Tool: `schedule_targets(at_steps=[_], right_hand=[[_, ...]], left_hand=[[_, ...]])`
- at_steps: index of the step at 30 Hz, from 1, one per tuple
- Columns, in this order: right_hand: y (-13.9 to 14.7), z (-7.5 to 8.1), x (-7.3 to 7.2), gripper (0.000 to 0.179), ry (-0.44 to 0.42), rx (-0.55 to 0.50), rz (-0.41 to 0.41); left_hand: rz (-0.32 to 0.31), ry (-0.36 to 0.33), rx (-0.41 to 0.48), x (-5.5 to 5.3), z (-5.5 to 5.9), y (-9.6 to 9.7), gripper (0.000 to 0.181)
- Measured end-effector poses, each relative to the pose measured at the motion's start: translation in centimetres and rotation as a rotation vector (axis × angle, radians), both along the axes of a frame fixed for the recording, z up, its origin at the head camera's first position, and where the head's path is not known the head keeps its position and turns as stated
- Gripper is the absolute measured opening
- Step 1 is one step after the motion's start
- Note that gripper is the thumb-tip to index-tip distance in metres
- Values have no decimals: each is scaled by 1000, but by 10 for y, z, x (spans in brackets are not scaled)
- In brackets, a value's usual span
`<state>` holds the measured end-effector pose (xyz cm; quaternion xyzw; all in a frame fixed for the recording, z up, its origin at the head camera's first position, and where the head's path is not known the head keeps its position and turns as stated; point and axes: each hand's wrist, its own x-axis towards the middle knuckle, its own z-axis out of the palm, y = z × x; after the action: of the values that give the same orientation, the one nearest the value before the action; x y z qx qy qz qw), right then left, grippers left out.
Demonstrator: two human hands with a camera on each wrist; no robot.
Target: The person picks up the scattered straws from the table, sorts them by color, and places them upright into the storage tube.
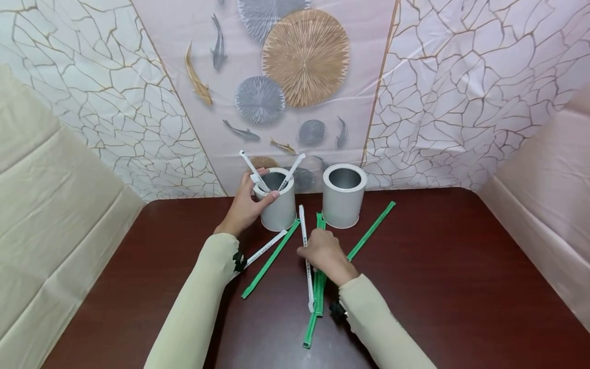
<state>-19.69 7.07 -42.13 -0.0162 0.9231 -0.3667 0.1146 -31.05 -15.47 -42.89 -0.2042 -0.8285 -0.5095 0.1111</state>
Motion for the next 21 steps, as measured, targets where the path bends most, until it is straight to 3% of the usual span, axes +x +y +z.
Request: schedule_targets(at_steps=[3, 8, 13, 17, 21], right_hand=[[9, 11, -1, 41, 22, -21, 4], [27, 35, -1, 12, 53, -274, -16], [36, 80, -6, 15, 294, -475, 3], [27, 116, -17, 23, 489, -527, 26], [15, 141, -35, 25, 647, -564, 26]], left_hand=[[7, 2, -2, -3, 4, 1, 66], [3, -2, -3, -5, 4, 4, 66], [-2, 25, 6, -6, 4, 6, 65], [22, 48, 0, -5, 0, 2, 65], [29, 58, -22, -5, -3, 0, 65]])
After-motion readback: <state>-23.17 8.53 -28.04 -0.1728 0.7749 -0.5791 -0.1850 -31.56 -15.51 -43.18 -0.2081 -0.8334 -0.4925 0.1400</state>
